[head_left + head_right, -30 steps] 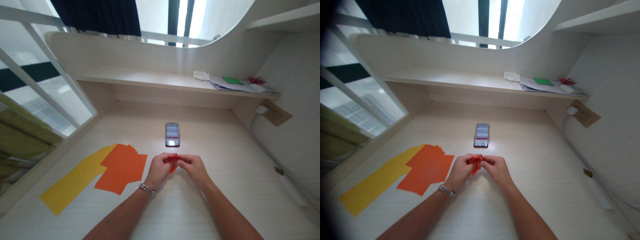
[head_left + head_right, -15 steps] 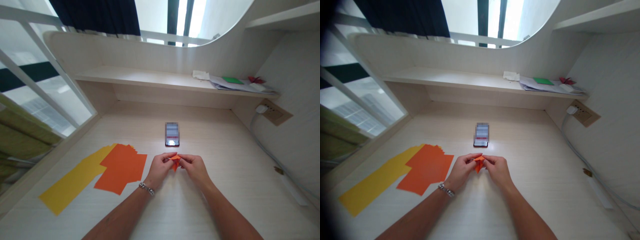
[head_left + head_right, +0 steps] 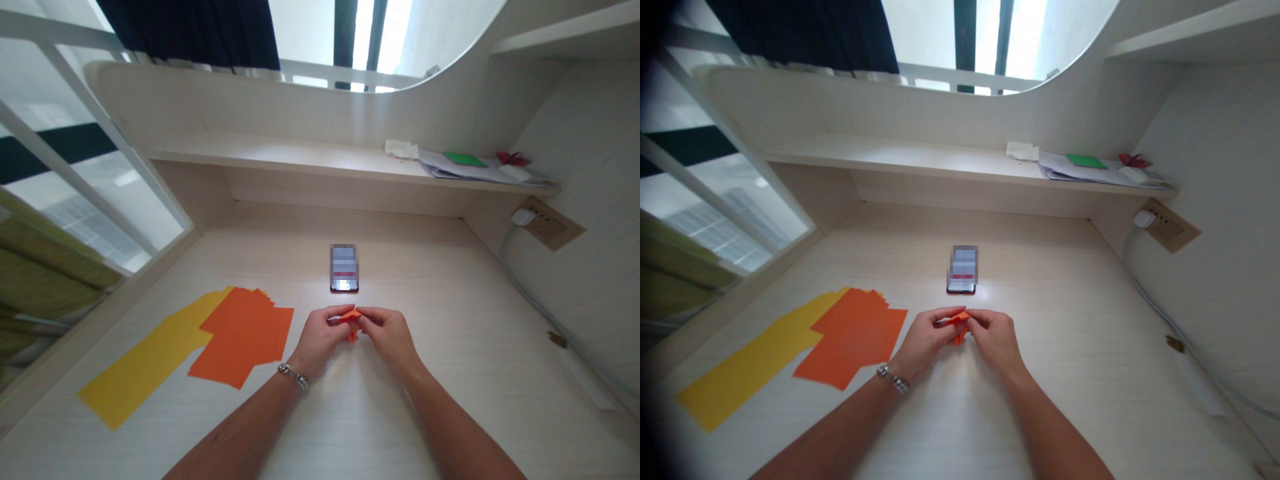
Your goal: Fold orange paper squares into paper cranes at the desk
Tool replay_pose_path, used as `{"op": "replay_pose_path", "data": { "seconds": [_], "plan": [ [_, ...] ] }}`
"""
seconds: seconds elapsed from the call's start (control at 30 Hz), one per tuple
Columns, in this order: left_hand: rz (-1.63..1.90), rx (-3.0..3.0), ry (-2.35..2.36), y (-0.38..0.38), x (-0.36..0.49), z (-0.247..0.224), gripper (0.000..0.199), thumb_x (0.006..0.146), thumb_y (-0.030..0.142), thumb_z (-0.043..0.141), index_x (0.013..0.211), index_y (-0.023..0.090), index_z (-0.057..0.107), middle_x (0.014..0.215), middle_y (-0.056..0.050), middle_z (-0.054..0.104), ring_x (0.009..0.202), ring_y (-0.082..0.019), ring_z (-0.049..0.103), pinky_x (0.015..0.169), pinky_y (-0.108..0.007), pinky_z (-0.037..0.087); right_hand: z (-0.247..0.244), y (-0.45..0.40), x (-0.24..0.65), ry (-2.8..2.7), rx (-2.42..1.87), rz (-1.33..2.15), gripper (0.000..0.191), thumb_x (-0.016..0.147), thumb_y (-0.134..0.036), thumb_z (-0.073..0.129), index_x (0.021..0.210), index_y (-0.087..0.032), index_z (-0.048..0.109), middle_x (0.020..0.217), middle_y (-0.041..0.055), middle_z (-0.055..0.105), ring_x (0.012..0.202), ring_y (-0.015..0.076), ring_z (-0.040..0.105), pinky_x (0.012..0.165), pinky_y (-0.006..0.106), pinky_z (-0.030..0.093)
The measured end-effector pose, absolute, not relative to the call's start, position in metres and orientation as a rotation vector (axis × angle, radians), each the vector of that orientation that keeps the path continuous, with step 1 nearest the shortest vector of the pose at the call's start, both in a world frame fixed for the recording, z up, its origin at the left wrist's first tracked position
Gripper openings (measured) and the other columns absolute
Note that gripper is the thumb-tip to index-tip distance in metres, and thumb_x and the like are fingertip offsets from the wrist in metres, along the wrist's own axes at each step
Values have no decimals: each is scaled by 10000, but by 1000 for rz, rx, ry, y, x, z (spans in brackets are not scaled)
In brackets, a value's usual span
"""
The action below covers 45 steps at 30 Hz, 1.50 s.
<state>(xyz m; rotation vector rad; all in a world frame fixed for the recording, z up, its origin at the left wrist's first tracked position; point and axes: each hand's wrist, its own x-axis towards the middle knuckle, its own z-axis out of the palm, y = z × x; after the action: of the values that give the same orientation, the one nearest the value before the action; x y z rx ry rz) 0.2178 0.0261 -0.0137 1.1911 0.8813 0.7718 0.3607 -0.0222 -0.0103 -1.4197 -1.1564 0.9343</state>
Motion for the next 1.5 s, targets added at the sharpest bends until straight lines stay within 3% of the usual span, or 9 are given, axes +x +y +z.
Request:
{"op": "replay_pose_path", "data": {
  "seconds": [0.43, 1.07, 1.5],
  "plan": [
    [725, 1145, 819, 26, 217, -12, 531, 610, 177, 761, 1123, 113, 639, 938, -113, 718, 763, -192, 668, 701, -298, 537, -11, -21, 363, -1136, -1424, 930, 235, 750, -275, 619, 945, -211, 736, 908, 55, 740, 823, 256, 685, 768, 381, 529],
    [704, 997, 790, 23, 220, -11, 502, 646, 161, 744, 1131, 100, 625, 908, -98, 696, 751, -163, 637, 711, -314, 541, -11, -23, 363, -1170, -1489, 882, 235, 765, -242, 595, 951, -198, 732, 910, 57, 740, 834, 249, 688, 766, 358, 528],
    [643, 1151, 728, 24, 215, -9, 632, 587, 64, 756, 1192, 130, 588, 922, -80, 709, 775, -156, 643, 719, -254, 495, -12, -20, 365, -1070, -1473, 943, 214, 736, -226, 627, 912, -181, 740, 872, 68, 744, 802, 245, 696, 735, 344, 543]
  ]
}}
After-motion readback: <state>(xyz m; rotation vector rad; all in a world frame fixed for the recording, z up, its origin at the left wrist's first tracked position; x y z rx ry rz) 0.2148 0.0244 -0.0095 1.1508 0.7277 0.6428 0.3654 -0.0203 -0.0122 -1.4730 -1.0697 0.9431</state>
